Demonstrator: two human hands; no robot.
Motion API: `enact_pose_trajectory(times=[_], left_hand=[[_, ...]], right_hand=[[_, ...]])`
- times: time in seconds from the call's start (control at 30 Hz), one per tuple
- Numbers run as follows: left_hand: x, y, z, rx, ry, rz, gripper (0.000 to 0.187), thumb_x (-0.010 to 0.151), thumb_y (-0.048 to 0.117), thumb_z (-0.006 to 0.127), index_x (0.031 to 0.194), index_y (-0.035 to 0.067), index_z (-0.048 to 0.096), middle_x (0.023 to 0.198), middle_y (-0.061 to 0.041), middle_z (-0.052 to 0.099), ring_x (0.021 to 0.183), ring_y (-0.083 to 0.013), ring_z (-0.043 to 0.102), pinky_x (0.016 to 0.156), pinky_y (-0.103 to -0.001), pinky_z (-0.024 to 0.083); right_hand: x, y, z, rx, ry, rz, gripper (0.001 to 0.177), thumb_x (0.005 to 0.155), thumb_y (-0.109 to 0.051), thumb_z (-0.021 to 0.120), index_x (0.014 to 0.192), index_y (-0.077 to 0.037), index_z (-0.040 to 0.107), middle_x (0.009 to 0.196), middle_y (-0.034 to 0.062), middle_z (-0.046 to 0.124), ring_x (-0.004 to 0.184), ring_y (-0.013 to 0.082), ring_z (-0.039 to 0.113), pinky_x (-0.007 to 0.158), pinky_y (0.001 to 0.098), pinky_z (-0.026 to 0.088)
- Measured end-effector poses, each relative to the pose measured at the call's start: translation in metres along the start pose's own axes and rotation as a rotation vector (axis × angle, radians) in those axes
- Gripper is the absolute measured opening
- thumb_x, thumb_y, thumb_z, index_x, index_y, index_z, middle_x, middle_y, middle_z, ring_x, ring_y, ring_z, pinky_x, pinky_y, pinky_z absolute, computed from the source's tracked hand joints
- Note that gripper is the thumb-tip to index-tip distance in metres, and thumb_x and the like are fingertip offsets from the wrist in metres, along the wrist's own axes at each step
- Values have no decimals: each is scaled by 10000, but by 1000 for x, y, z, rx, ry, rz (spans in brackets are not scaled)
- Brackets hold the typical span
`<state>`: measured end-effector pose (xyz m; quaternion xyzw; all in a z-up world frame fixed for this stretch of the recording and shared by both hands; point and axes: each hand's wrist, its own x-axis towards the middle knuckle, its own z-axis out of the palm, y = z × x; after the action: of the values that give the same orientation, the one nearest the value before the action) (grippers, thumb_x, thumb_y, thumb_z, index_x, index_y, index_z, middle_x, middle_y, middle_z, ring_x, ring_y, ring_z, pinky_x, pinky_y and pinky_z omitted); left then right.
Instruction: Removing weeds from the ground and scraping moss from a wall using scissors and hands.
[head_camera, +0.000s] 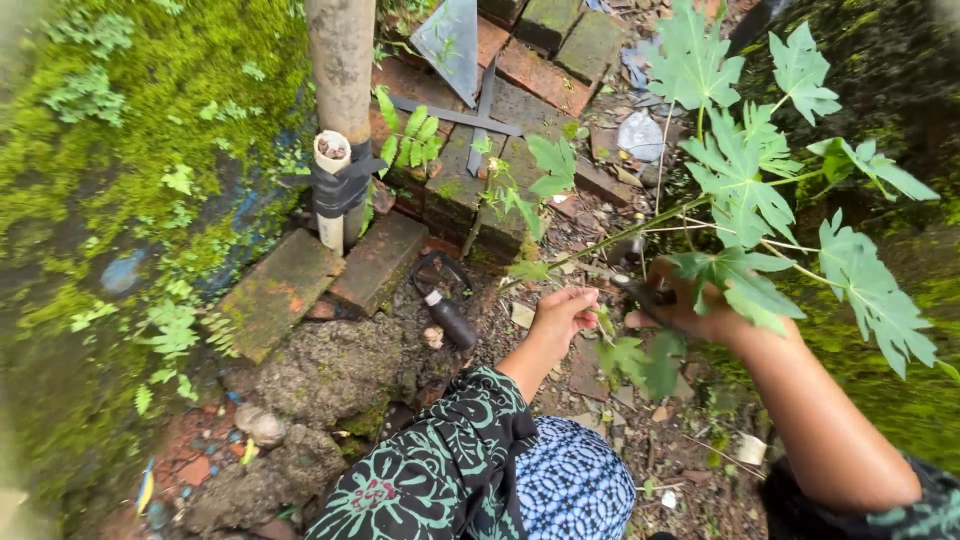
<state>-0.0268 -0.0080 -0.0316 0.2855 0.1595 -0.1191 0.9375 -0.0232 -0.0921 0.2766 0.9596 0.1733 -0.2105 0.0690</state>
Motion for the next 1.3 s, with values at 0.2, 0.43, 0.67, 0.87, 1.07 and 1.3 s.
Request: enact_pose_trajectory(times=[0.2, 0.43, 0.67, 0.87, 1.07, 1.3], left_hand=[[-29, -1, 5, 150, -2, 10, 232, 1015, 171, 673, 1165, -6, 682, 937, -152, 763, 698, -169, 760, 617, -269, 671], [-58, -14, 27, 490, 72, 12, 269, 1038, 175, 651, 1229, -12, 675, 1035, -211, 756, 734, -245, 786, 609, -296, 686], [-98, -12, 27, 617, 238, 65, 371, 1022, 195, 654, 1287, -62, 622, 1125, -244, 739, 752, -249, 783, 633, -317, 679], [-196, 30, 7, 467, 569, 229, 341, 974, 187, 675, 1247, -17, 660, 1068, -221, 763, 748, -268, 778, 640, -348, 674], [-309, 112, 8, 518, 697, 461, 311, 967, 156, 678, 1237, 3, 684, 1064, -209, 767, 733, -251, 779, 624, -348, 673], [-308, 125, -60, 742, 732, 395, 227, 973, 115, 669, 1162, -3, 712, 931, -224, 759, 588, -213, 750, 504, -279, 662]], right_hand=[[-61, -10, -7, 106, -78, 54, 451, 953, -397, 573, 1383, -286, 494, 937, 151, 772, 947, 328, 771, 893, 465, 568], [-115, 60, 46, 109, 103, -13, 524, 791, -664, 711, 1210, -397, 541, 906, 102, 789, 920, 361, 767, 772, 485, 588], [-144, 99, 56, 186, 45, -140, 451, 832, -539, 718, 1204, -324, 581, 902, 105, 811, 933, 359, 767, 819, 481, 574], [-128, 79, 44, 165, 75, -391, 420, 867, -400, 780, 1227, -222, 657, 804, 86, 788, 743, 266, 761, 752, 369, 564], [-99, 24, 34, -102, 144, -446, 445, 839, -477, 702, 1243, -306, 626, 1002, 154, 761, 1019, 364, 743, 886, 494, 589], [-130, -29, 21, -46, 78, -392, 477, 867, -548, 660, 1290, -341, 586, 1098, 183, 760, 1126, 396, 708, 994, 495, 529]])
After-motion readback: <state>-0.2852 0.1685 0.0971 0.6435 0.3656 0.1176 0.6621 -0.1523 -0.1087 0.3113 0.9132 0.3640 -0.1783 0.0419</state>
